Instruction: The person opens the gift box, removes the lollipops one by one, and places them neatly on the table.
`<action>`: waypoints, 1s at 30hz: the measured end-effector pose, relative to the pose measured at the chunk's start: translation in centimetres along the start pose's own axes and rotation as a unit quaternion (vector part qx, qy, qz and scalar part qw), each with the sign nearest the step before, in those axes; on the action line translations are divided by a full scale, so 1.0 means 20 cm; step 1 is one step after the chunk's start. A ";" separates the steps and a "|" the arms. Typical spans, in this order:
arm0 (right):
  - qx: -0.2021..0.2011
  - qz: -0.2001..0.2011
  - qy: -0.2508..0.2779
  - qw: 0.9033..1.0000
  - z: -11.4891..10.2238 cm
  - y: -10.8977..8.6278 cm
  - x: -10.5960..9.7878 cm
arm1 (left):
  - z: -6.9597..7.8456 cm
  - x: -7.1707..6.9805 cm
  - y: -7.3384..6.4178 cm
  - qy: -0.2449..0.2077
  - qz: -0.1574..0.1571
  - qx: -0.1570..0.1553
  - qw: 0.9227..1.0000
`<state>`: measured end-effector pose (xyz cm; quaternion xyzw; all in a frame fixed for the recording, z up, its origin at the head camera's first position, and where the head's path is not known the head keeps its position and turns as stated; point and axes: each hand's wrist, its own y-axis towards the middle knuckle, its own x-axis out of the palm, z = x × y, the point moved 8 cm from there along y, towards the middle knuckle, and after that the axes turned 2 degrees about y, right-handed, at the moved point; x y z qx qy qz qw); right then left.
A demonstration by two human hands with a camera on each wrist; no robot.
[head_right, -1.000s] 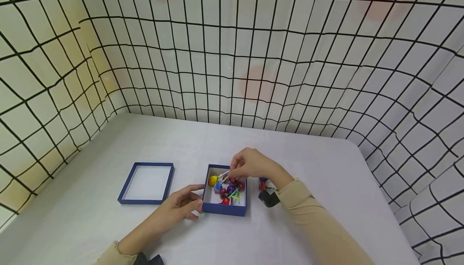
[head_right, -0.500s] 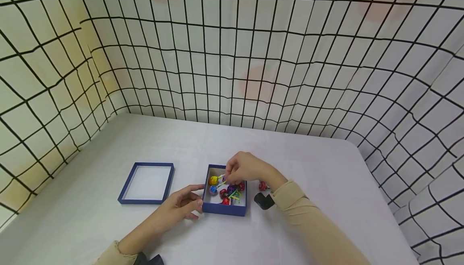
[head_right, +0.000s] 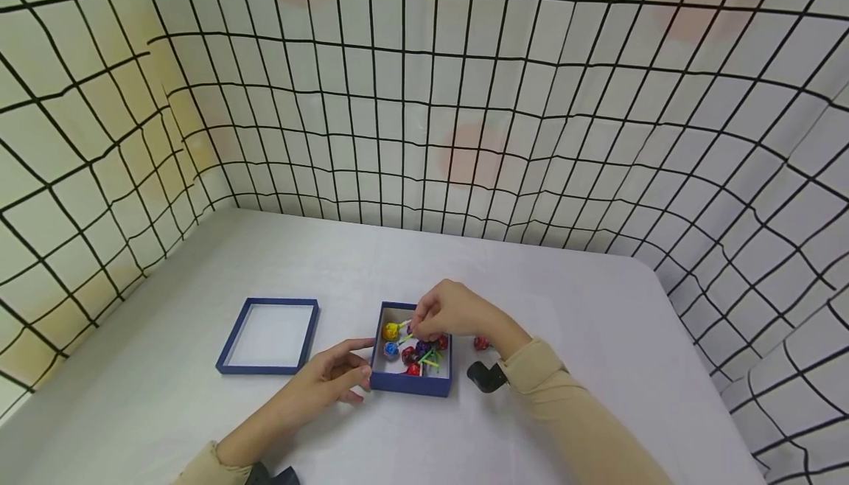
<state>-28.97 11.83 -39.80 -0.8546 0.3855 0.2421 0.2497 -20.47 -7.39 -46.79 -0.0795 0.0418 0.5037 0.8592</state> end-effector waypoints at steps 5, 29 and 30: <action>-0.010 0.010 0.011 1.000 0.00 -0.02 -0.01 | 0.00 0.00 0.00 0.004 0.004 -0.006 1.000; -0.005 0.046 0.096 0.994 0.12 -0.18 -0.12 | 0.00 0.00 0.00 -0.002 0.002 -0.010 1.000; -0.004 0.047 0.099 0.994 0.12 -0.19 -0.13 | 0.00 0.00 0.00 -0.002 0.001 -0.009 1.000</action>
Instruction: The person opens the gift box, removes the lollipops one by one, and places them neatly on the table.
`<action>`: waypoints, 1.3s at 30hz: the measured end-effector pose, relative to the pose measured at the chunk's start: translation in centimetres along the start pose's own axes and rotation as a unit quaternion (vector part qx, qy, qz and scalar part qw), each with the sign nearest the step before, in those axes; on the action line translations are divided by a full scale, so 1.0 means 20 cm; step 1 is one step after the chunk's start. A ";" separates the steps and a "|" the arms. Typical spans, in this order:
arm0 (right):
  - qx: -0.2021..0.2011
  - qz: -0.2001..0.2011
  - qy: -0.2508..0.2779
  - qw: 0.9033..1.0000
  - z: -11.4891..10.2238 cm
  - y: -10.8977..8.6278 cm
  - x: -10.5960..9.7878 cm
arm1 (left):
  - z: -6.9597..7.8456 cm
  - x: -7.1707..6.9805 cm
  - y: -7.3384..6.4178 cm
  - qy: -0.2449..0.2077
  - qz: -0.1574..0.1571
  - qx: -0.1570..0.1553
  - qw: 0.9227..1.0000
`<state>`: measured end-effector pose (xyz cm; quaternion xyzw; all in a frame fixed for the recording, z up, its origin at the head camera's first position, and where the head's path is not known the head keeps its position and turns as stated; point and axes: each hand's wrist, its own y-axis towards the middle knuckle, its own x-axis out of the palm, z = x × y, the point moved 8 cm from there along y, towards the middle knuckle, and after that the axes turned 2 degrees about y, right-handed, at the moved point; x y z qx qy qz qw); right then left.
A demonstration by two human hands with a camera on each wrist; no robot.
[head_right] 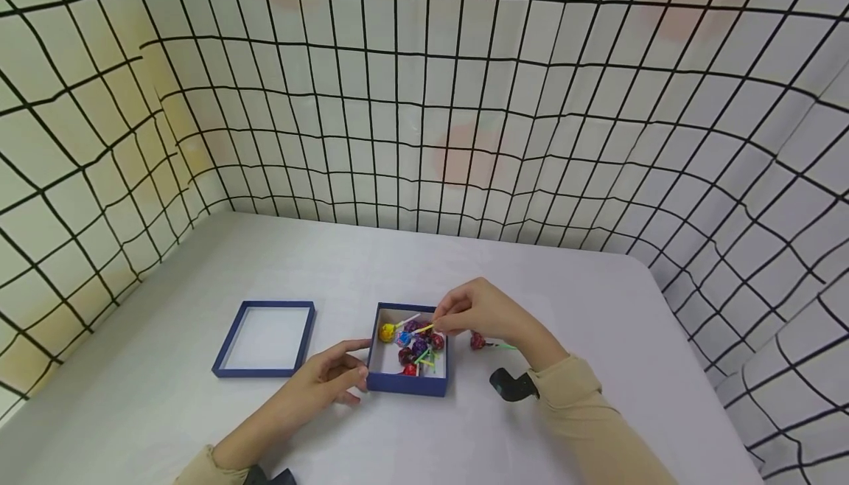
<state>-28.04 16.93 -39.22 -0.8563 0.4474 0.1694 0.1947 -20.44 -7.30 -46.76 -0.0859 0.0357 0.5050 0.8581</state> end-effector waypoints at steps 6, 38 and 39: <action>0.003 0.012 0.012 1.000 0.03 -0.05 -0.04 | -0.01 0.00 0.00 -0.001 0.000 -0.003 1.000; 0.016 0.073 0.061 0.995 0.28 -0.34 -0.24 | 0.00 0.00 0.00 0.003 -0.007 0.007 1.000; 0.016 0.074 0.064 0.995 0.29 -0.35 -0.24 | 0.00 0.00 0.00 0.003 -0.006 0.007 1.000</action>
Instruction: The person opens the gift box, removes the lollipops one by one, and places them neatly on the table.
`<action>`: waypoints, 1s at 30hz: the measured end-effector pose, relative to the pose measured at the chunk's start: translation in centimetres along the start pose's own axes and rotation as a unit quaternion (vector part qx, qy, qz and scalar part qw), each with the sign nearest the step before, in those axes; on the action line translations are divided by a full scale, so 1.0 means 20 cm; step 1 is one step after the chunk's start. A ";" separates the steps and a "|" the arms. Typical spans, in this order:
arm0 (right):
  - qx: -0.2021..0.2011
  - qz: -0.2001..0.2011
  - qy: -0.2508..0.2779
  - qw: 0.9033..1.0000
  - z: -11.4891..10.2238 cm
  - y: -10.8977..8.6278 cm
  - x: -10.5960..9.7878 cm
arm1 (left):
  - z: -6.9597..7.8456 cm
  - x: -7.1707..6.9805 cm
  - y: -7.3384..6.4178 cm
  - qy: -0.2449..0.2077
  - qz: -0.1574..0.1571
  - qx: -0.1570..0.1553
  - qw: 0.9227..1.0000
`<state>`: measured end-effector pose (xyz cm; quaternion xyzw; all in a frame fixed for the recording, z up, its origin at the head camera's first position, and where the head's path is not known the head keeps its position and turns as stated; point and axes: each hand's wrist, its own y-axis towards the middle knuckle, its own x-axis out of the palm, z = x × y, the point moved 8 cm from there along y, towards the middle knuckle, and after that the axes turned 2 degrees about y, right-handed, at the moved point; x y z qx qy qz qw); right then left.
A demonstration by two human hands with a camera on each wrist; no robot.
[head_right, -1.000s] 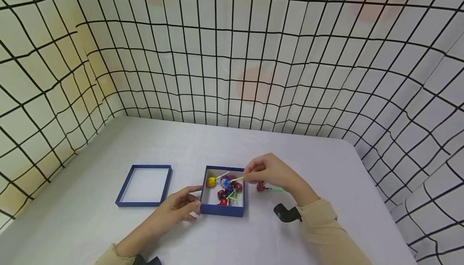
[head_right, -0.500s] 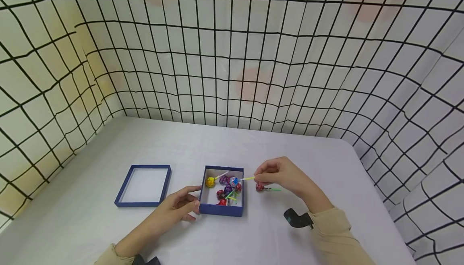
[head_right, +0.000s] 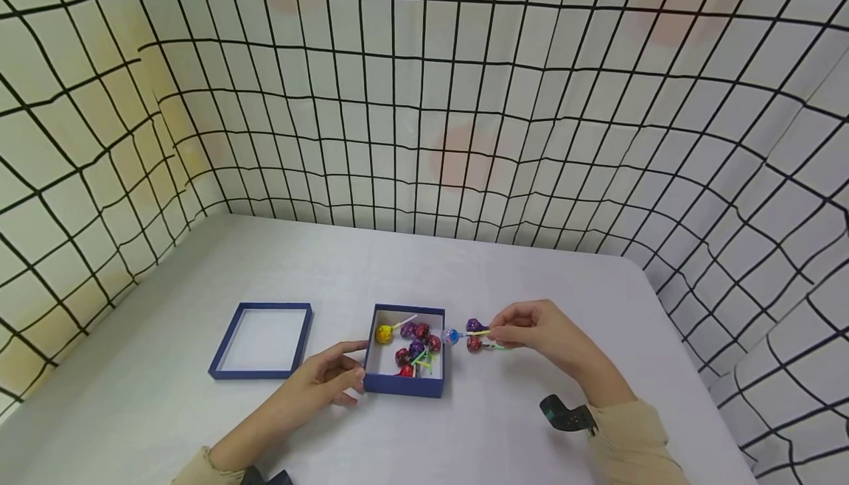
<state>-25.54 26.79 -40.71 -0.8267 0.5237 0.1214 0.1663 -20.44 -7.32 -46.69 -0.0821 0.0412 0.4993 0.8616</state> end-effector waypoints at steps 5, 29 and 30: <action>0.001 -0.009 0.038 0.999 0.06 -0.04 -0.02 | 0.00 0.00 0.00 0.002 0.002 -0.003 1.000; 0.064 -0.023 0.111 0.991 0.36 -0.08 -0.04 | -0.01 0.00 0.01 0.003 0.004 -0.004 1.000; 0.064 -0.023 0.112 0.991 0.36 -0.08 -0.04 | -0.01 0.00 0.01 0.003 0.003 -0.003 1.000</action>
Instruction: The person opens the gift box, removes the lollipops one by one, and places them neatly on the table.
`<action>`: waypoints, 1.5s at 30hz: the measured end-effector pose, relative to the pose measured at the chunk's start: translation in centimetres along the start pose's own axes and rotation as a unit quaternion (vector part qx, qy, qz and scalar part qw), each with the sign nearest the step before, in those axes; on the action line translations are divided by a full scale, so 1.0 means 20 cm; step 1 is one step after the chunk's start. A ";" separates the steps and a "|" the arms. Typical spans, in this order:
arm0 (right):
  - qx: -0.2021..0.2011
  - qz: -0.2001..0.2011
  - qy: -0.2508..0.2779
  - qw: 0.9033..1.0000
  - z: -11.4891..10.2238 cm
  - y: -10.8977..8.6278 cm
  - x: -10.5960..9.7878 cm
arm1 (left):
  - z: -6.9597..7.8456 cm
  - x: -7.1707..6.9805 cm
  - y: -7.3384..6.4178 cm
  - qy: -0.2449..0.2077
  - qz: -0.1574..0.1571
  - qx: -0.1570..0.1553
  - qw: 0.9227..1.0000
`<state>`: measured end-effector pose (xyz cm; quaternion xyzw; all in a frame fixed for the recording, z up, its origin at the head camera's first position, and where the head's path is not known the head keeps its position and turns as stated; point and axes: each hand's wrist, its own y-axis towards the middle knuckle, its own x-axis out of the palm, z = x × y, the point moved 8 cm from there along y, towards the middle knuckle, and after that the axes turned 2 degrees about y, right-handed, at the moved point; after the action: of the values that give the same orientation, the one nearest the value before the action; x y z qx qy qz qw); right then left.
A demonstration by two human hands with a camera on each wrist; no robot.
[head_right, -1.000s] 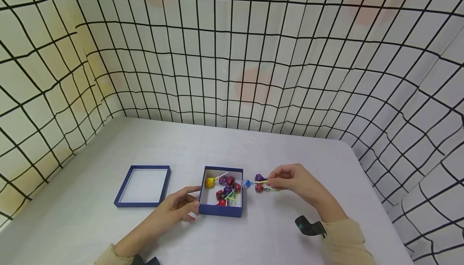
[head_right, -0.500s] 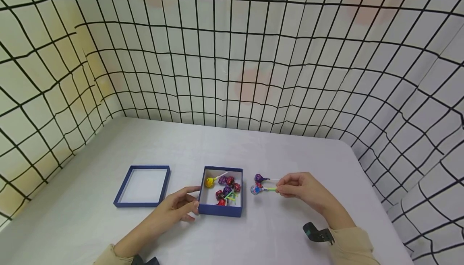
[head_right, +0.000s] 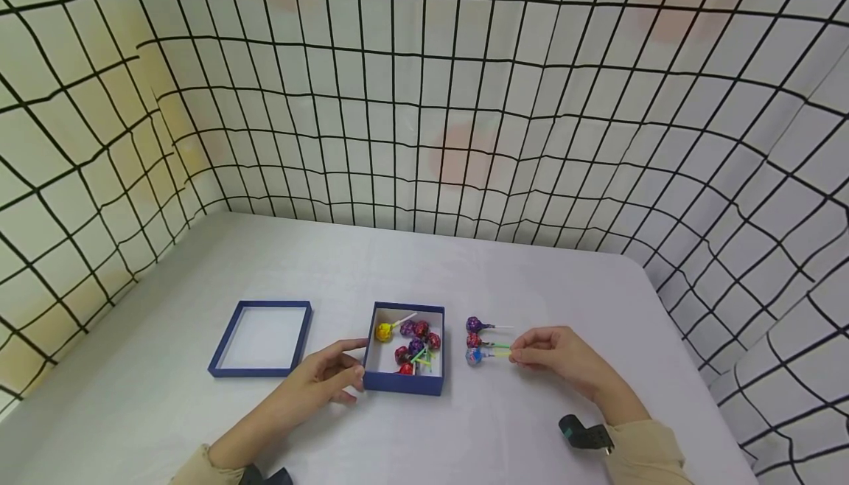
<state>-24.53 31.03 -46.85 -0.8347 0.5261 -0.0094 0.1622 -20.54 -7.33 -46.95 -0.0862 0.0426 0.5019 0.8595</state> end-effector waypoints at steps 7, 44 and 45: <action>-0.011 0.006 -0.025 1.000 0.02 0.01 0.02 | 0.00 0.00 0.00 0.001 -0.001 -0.001 1.000; -0.012 0.039 -0.144 0.989 0.00 0.01 0.01 | 0.00 0.00 0.00 0.000 -0.005 0.010 1.000; -0.009 0.042 -0.142 0.989 0.00 0.01 0.01 | 0.00 0.00 0.00 -0.001 -0.005 0.009 1.000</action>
<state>-24.64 30.83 -47.01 -0.8060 0.5327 0.1215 0.2279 -20.54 -7.32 -46.98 -0.0779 0.0461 0.4969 0.8631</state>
